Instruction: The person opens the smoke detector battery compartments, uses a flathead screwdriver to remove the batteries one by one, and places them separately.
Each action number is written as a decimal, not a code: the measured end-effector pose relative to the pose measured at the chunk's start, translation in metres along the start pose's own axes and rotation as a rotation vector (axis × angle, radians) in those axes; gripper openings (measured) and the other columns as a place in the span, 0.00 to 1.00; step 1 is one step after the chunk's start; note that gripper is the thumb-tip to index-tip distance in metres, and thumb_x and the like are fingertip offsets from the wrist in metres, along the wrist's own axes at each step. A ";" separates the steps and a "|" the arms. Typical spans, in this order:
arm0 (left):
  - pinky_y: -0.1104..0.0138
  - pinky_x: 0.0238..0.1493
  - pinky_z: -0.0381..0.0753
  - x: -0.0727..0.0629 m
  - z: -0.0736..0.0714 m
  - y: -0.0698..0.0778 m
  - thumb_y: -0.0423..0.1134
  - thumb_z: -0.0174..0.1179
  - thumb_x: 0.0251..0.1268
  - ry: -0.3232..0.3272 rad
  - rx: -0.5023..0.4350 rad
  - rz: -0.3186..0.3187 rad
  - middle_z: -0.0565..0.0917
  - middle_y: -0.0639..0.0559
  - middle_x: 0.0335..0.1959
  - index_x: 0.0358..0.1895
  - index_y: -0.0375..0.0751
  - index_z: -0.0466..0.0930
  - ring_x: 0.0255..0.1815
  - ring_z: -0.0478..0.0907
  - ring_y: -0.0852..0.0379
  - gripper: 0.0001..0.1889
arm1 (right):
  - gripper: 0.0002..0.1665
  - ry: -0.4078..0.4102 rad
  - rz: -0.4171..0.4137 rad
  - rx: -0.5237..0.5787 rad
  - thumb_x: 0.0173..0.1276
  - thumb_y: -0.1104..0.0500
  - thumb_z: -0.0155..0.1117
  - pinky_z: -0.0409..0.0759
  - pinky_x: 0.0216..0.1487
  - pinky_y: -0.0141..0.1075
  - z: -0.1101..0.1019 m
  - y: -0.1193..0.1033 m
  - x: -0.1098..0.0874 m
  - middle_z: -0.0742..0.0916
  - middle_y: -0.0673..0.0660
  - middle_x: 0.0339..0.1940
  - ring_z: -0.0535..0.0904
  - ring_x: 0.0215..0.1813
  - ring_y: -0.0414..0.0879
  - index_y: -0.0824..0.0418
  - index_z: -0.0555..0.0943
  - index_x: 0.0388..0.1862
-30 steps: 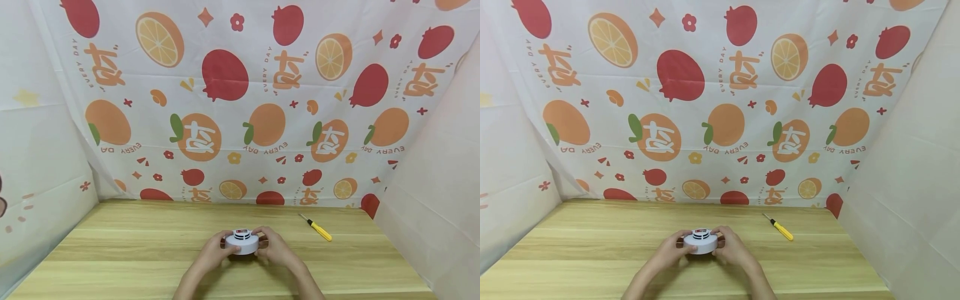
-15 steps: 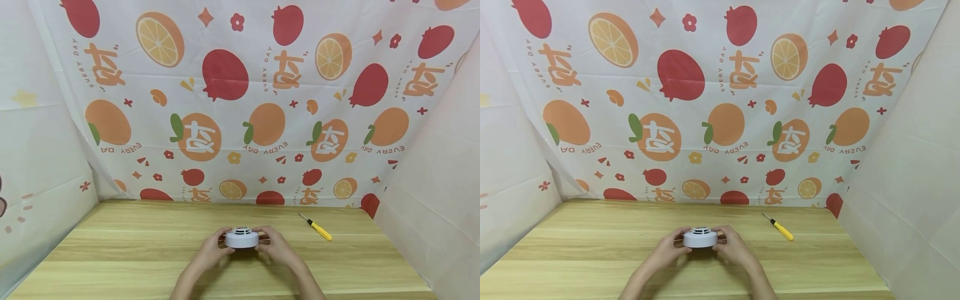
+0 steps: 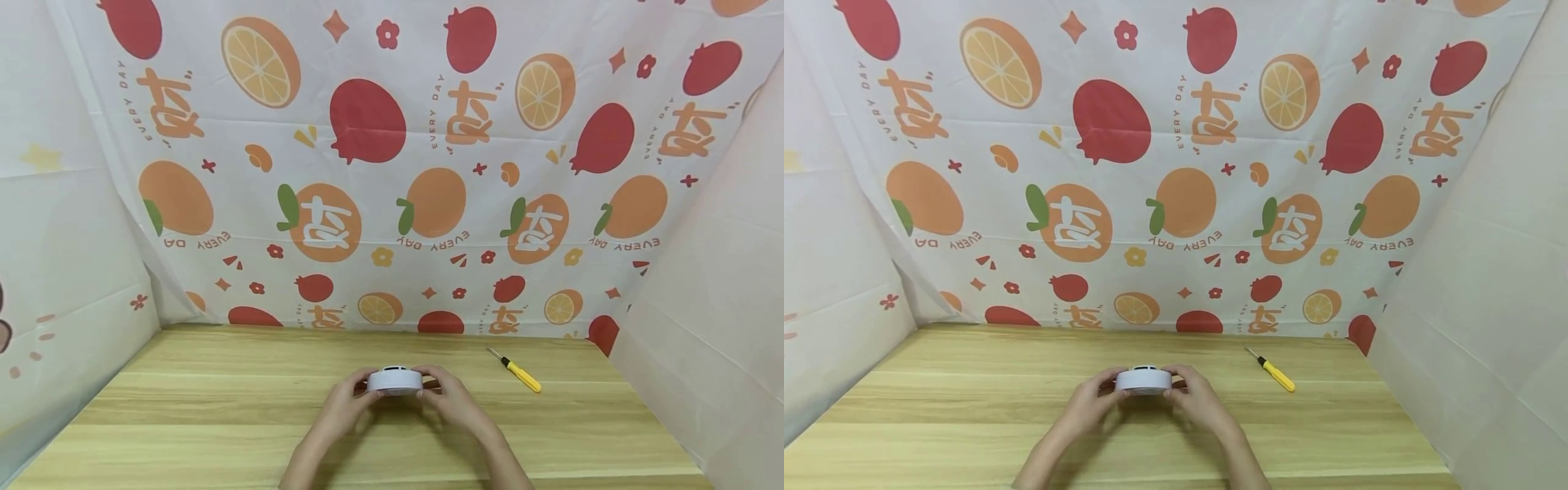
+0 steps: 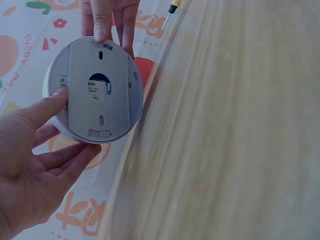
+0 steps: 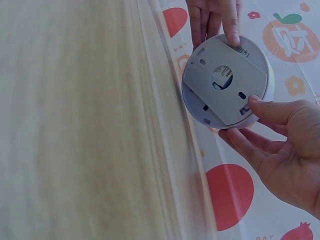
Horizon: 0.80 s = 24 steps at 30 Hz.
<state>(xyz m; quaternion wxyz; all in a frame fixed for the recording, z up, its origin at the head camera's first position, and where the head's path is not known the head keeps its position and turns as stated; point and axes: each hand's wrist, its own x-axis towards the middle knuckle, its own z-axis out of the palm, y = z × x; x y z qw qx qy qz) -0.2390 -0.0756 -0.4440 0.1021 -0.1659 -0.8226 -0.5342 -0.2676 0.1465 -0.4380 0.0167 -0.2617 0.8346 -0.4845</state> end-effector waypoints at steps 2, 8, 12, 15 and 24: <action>0.58 0.46 0.79 0.000 0.000 0.001 0.37 0.63 0.57 0.010 0.014 -0.014 0.80 0.38 0.43 0.51 0.31 0.76 0.44 0.77 0.45 0.19 | 0.21 0.004 -0.009 0.000 0.65 0.65 0.59 0.77 0.51 0.44 0.000 -0.001 0.000 0.75 0.65 0.54 0.75 0.50 0.57 0.65 0.72 0.58; 0.58 0.45 0.79 0.001 -0.001 0.001 0.41 0.60 0.61 0.017 0.028 -0.068 0.80 0.39 0.42 0.51 0.31 0.75 0.44 0.77 0.45 0.20 | 0.20 0.023 -0.014 -0.024 0.68 0.61 0.56 0.76 0.49 0.44 0.000 -0.002 0.003 0.78 0.63 0.50 0.75 0.50 0.55 0.68 0.72 0.56; 0.60 0.43 0.80 0.001 0.000 0.000 0.38 0.62 0.58 0.014 0.011 -0.057 0.80 0.38 0.40 0.51 0.28 0.73 0.41 0.78 0.45 0.21 | 0.21 0.032 0.016 -0.048 0.69 0.59 0.55 0.77 0.45 0.41 0.000 -0.002 0.003 0.79 0.60 0.48 0.75 0.47 0.53 0.67 0.73 0.57; 0.62 0.41 0.81 0.001 0.000 0.000 0.33 0.63 0.56 0.018 -0.009 -0.037 0.80 0.38 0.38 0.51 0.26 0.72 0.39 0.78 0.46 0.20 | 0.21 0.038 0.031 -0.049 0.69 0.58 0.55 0.78 0.42 0.37 0.000 -0.002 0.003 0.80 0.60 0.46 0.75 0.44 0.51 0.68 0.73 0.57; 0.60 0.38 0.81 0.000 0.002 -0.012 0.33 0.59 0.61 0.033 -0.066 0.115 0.80 0.40 0.34 0.50 0.26 0.72 0.35 0.78 0.48 0.17 | 0.21 0.033 0.074 -0.003 0.69 0.58 0.54 0.80 0.38 0.36 0.000 -0.003 0.002 0.79 0.60 0.41 0.75 0.38 0.47 0.71 0.73 0.55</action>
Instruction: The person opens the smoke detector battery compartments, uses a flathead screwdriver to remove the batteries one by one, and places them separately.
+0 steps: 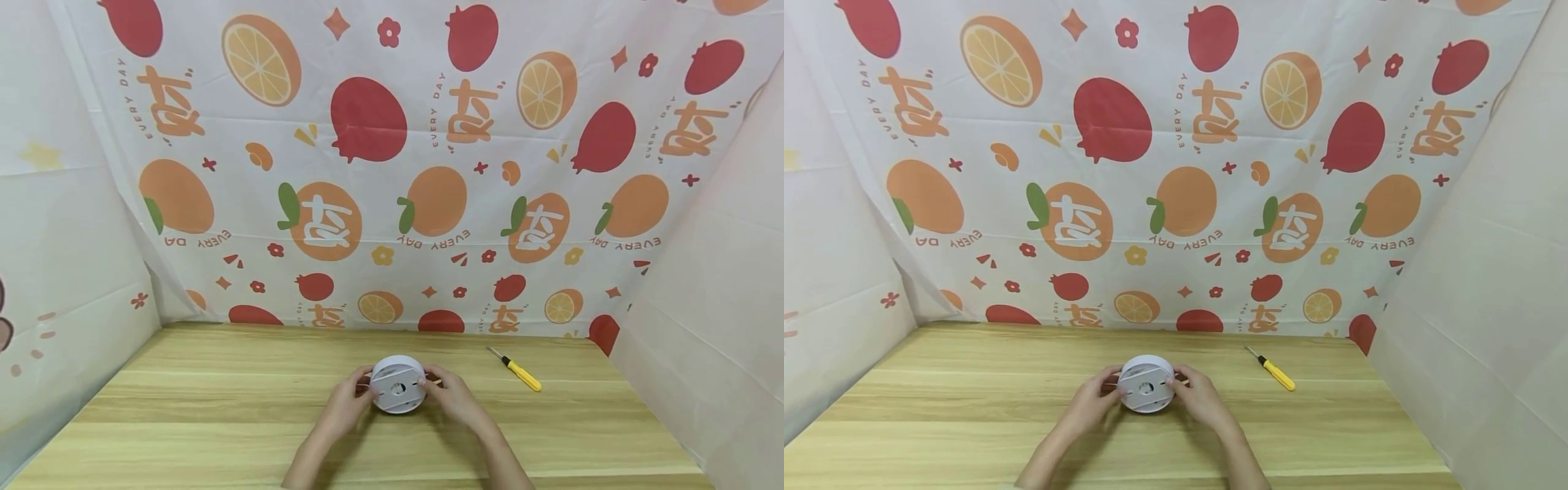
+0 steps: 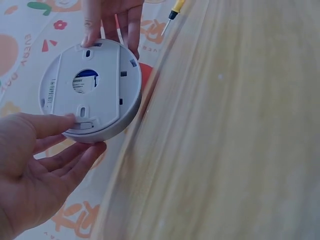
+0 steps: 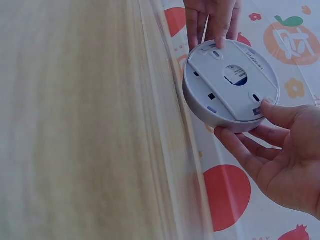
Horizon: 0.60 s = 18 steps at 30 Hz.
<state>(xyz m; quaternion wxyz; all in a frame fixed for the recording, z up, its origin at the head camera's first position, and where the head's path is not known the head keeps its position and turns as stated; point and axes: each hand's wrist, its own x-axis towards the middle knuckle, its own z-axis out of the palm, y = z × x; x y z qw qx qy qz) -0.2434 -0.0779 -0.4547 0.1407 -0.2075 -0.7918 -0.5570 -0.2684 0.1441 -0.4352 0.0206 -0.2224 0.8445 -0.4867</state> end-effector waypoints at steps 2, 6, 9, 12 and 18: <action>0.60 0.37 0.81 0.000 0.000 -0.002 0.35 0.58 0.62 -0.003 -0.004 0.012 0.80 0.40 0.34 0.51 0.27 0.72 0.35 0.78 0.48 0.18 | 0.21 -0.009 0.011 0.049 0.69 0.60 0.53 0.81 0.39 0.40 0.000 -0.001 0.000 0.79 0.60 0.40 0.75 0.38 0.48 0.73 0.72 0.55; 0.61 0.36 0.81 0.000 0.000 0.004 0.32 0.58 0.60 -0.007 -0.041 -0.119 0.78 0.38 0.37 0.52 0.26 0.71 0.37 0.77 0.45 0.18 | 0.19 -0.035 0.036 0.124 0.69 0.62 0.52 0.81 0.40 0.44 0.000 -0.003 -0.001 0.80 0.59 0.38 0.77 0.37 0.50 0.76 0.73 0.52; 0.63 0.34 0.81 0.000 0.002 0.008 0.28 0.56 0.60 -0.007 -0.075 -0.194 0.77 0.37 0.38 0.54 0.25 0.70 0.38 0.77 0.44 0.18 | 0.18 -0.074 0.078 0.190 0.70 0.63 0.51 0.82 0.40 0.44 0.000 -0.003 -0.002 0.81 0.59 0.36 0.79 0.36 0.50 0.78 0.72 0.50; 0.63 0.34 0.82 0.000 0.004 0.008 0.28 0.54 0.63 -0.014 -0.125 -0.236 0.76 0.37 0.39 0.55 0.23 0.67 0.37 0.77 0.46 0.19 | 0.18 -0.114 0.116 0.261 0.70 0.63 0.49 0.82 0.40 0.45 0.000 -0.002 -0.002 0.81 0.59 0.34 0.79 0.36 0.50 0.81 0.70 0.49; 0.62 0.35 0.83 0.001 0.006 0.006 0.27 0.50 0.65 -0.039 -0.188 -0.287 0.73 0.36 0.39 0.58 0.20 0.63 0.36 0.75 0.50 0.20 | 0.18 -0.144 0.162 0.332 0.71 0.64 0.47 0.82 0.41 0.43 0.001 -0.001 -0.001 0.80 0.57 0.33 0.78 0.35 0.46 0.82 0.69 0.49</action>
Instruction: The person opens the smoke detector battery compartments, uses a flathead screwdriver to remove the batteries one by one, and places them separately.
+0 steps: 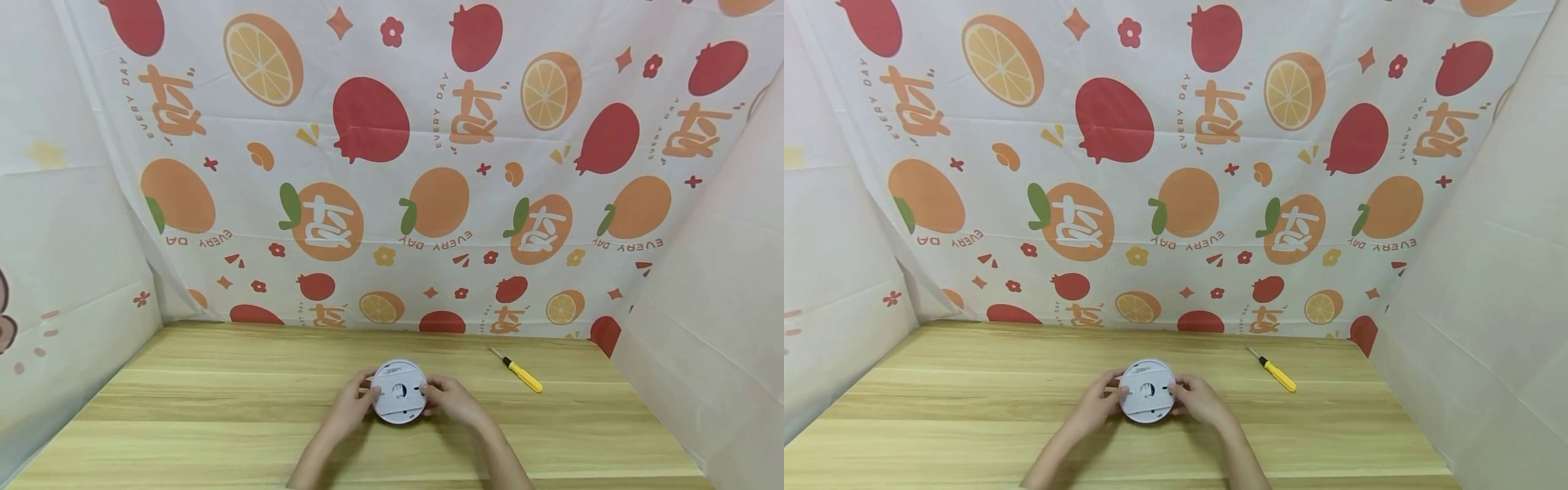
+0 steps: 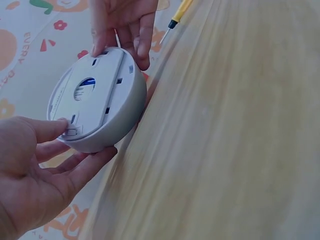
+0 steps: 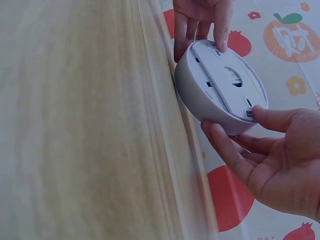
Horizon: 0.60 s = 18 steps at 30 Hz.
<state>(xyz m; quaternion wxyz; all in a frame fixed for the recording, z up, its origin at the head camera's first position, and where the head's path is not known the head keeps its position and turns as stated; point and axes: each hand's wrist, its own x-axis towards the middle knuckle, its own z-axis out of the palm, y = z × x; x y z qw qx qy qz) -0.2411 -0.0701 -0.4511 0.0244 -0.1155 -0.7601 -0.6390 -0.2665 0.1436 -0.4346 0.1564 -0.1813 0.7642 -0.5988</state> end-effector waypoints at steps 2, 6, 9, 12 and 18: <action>0.61 0.35 0.83 0.000 0.000 0.000 0.28 0.51 0.65 -0.004 0.013 0.005 0.73 0.37 0.39 0.57 0.20 0.63 0.36 0.75 0.49 0.20 | 0.18 0.001 0.014 0.014 0.72 0.64 0.47 0.82 0.40 0.42 0.001 0.001 0.000 0.79 0.57 0.32 0.78 0.34 0.45 0.82 0.69 0.49; 0.61 0.33 0.82 -0.001 0.001 -0.002 0.27 0.53 0.63 -0.002 0.058 0.016 0.75 0.38 0.39 0.57 0.21 0.64 0.37 0.76 0.48 0.21 | 0.18 0.010 0.047 0.013 0.72 0.64 0.46 0.83 0.37 0.40 0.002 0.003 0.000 0.80 0.56 0.28 0.78 0.31 0.45 0.81 0.70 0.47; 0.62 0.34 0.82 0.000 0.002 -0.005 0.26 0.54 0.62 -0.009 0.076 0.015 0.75 0.36 0.40 0.57 0.21 0.64 0.38 0.76 0.46 0.22 | 0.18 0.010 0.074 0.019 0.72 0.64 0.46 0.83 0.34 0.38 0.003 0.005 -0.001 0.80 0.57 0.26 0.78 0.28 0.45 0.81 0.70 0.47; 0.62 0.35 0.82 0.000 0.002 -0.007 0.25 0.54 0.61 -0.021 0.065 0.012 0.75 0.33 0.42 0.57 0.20 0.63 0.40 0.76 0.44 0.22 | 0.18 0.007 0.089 0.027 0.72 0.63 0.45 0.83 0.33 0.37 0.003 0.008 -0.001 0.79 0.57 0.26 0.78 0.27 0.45 0.81 0.70 0.46; 0.64 0.38 0.82 -0.002 0.003 -0.008 0.25 0.52 0.62 -0.052 0.060 0.001 0.70 0.24 0.50 0.59 0.18 0.60 0.43 0.76 0.42 0.23 | 0.16 -0.006 0.104 0.032 0.71 0.63 0.45 0.83 0.33 0.37 0.003 0.011 -0.002 0.80 0.58 0.25 0.79 0.28 0.46 0.79 0.71 0.44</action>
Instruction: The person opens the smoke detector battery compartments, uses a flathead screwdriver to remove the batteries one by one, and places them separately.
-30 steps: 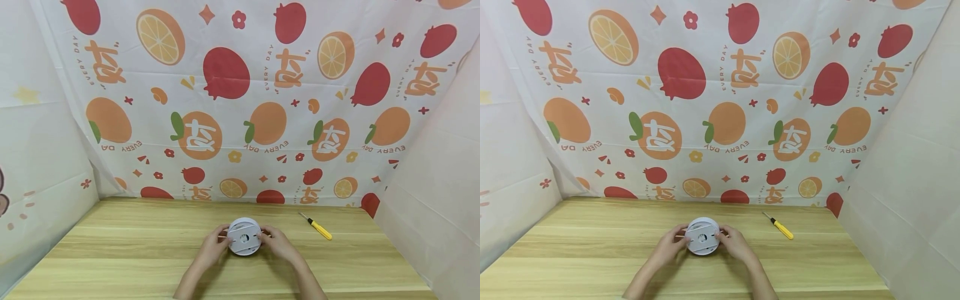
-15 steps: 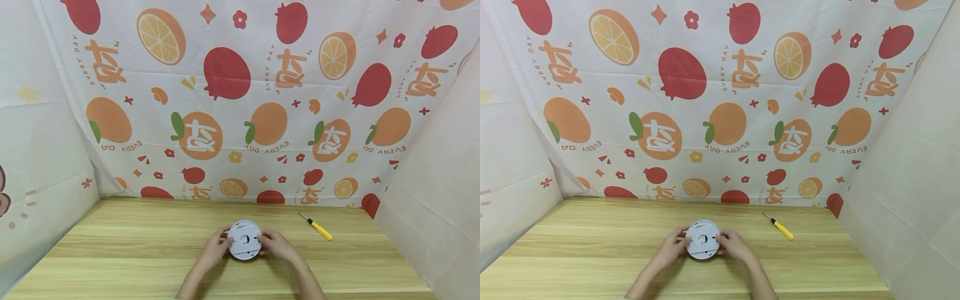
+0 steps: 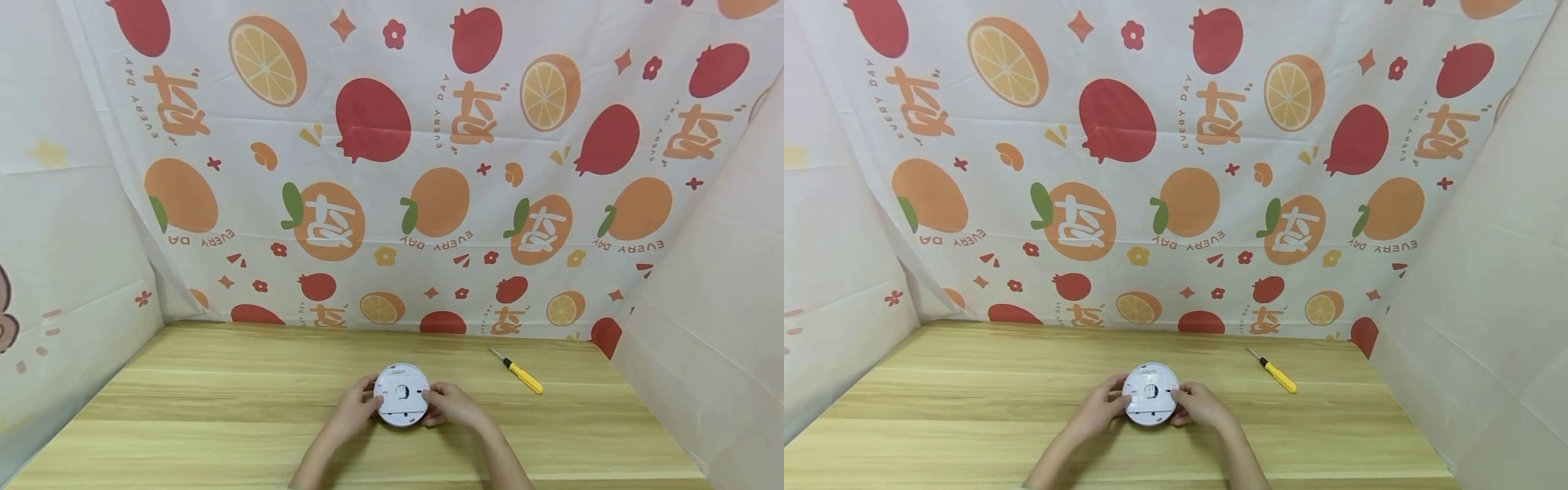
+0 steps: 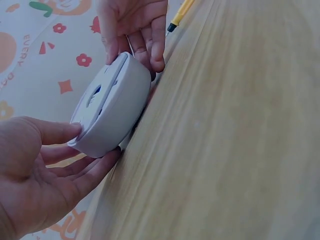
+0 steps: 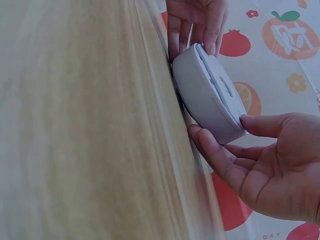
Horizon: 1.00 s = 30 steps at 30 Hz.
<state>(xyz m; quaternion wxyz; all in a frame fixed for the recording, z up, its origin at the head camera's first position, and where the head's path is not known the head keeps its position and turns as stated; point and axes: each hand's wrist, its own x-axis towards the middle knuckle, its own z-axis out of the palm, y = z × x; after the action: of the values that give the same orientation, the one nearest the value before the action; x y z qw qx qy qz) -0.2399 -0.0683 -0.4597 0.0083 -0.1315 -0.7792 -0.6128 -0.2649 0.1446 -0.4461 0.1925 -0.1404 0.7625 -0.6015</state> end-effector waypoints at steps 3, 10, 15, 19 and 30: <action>0.65 0.38 0.82 -0.001 -0.001 0.002 0.25 0.52 0.62 -0.008 0.003 -0.008 0.67 0.23 0.53 0.60 0.17 0.59 0.44 0.76 0.42 0.24 | 0.16 -0.002 0.009 -0.012 0.71 0.63 0.46 0.83 0.32 0.37 0.000 0.000 0.000 0.80 0.58 0.25 0.79 0.27 0.45 0.79 0.71 0.44; 0.66 0.37 0.82 -0.002 -0.002 0.005 0.27 0.54 0.62 -0.023 0.009 -0.018 0.68 0.22 0.53 0.60 0.15 0.58 0.43 0.76 0.44 0.26 | 0.17 0.000 0.044 -0.031 0.72 0.61 0.46 0.83 0.30 0.35 0.000 0.000 0.002 0.80 0.58 0.23 0.79 0.25 0.44 0.77 0.72 0.43; 0.65 0.38 0.81 -0.003 -0.001 0.005 0.29 0.54 0.63 -0.033 0.024 -0.025 0.68 0.24 0.53 0.59 0.16 0.59 0.44 0.76 0.44 0.26 | 0.18 0.003 0.057 -0.054 0.72 0.59 0.46 0.83 0.28 0.34 0.000 0.001 0.001 0.81 0.59 0.22 0.79 0.23 0.43 0.76 0.73 0.42; 0.64 0.40 0.81 -0.004 -0.001 0.004 0.30 0.54 0.63 -0.026 0.033 -0.019 0.68 0.25 0.54 0.60 0.17 0.59 0.46 0.74 0.41 0.26 | 0.18 0.005 0.058 -0.064 0.72 0.58 0.46 0.82 0.25 0.33 0.000 0.004 0.000 0.81 0.58 0.21 0.77 0.20 0.41 0.74 0.74 0.40; 0.62 0.33 0.83 -0.001 0.000 0.003 0.27 0.52 0.63 -0.024 -0.054 0.004 0.64 0.21 0.53 0.62 0.19 0.56 0.45 0.75 0.39 0.26 | 0.28 0.036 0.004 0.034 0.67 0.64 0.55 0.83 0.36 0.39 0.000 0.005 0.003 0.77 0.63 0.37 0.79 0.32 0.47 0.83 0.59 0.57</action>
<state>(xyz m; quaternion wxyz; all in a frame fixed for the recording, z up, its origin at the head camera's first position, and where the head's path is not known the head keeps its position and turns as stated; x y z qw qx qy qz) -0.2387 -0.0677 -0.4574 -0.0033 -0.1404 -0.7621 -0.6321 -0.2678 0.1444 -0.4510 0.1822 -0.1249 0.7557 -0.6166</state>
